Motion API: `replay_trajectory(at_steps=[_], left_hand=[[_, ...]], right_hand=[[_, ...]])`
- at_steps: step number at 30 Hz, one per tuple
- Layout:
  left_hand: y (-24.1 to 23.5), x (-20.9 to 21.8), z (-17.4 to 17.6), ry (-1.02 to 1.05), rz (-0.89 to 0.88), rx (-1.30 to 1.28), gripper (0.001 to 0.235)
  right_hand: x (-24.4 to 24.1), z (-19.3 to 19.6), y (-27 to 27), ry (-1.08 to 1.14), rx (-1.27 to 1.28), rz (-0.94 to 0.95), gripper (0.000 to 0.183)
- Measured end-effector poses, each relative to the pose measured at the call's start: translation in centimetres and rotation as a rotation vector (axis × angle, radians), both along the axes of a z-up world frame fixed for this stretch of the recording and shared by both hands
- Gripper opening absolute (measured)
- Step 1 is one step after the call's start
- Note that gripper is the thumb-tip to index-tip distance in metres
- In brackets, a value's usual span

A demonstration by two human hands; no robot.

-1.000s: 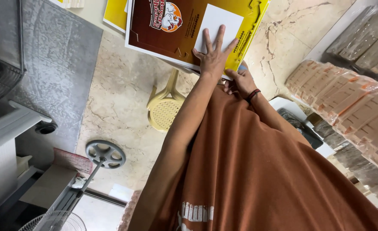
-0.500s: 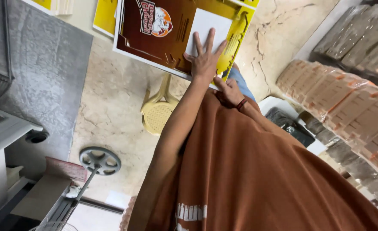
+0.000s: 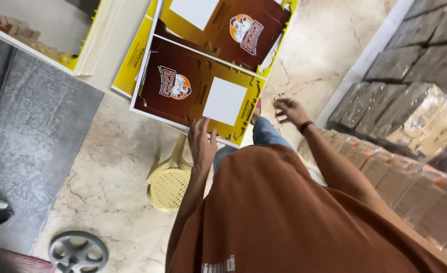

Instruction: Assembling and folding cardboard boxes from flat sheets and stacking them on a work surface.

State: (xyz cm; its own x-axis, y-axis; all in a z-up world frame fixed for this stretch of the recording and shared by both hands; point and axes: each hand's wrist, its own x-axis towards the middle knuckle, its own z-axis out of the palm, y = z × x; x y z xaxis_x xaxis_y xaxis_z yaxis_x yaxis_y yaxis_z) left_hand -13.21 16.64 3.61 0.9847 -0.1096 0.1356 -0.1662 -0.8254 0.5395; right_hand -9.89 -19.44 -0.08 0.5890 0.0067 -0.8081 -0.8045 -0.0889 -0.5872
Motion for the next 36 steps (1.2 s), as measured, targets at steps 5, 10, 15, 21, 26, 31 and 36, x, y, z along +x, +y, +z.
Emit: replay_trajectory(at_steps=[5, 10, 15, 21, 26, 31, 36], left_hand=[[-0.9, -3.5, 1.7, 0.216, 0.564, -0.373, 0.064], [-4.9, -1.6, 1.4, 0.365, 0.888, -0.462, 0.084], [-7.8, -0.6, -0.2, 0.418, 1.135, -0.368, 0.093], [-7.6, 0.5, -3.4, 0.704, 1.29, -0.229, 0.109], [-8.1, 1.7, -3.4, 0.751, 1.322, -0.239, 0.103], [-8.7, 4.7, 2.1, 0.712, 1.297, -0.206, 0.097], [-6.4, 7.3, 4.0, 0.633, 1.19, -0.322, 0.091]], right_hand=[[12.9, -2.4, -8.5, -0.471, -0.44, -0.059, 0.059], [28.2, -1.5, -10.4, -0.787, -0.749, 0.254, 0.07], [35.8, -3.9, -10.3, -0.676, -0.655, 0.758, 0.067], [38.0, -1.0, -7.4, -0.54, -0.853, 1.087, 0.078], [39.7, 1.1, -3.3, -0.579, -0.777, 1.101, 0.069], [40.2, 5.9, 1.4, -0.698, -0.785, 1.19, 0.076], [42.8, 4.6, 4.3, -0.7, -0.799, 1.453, 0.096]])
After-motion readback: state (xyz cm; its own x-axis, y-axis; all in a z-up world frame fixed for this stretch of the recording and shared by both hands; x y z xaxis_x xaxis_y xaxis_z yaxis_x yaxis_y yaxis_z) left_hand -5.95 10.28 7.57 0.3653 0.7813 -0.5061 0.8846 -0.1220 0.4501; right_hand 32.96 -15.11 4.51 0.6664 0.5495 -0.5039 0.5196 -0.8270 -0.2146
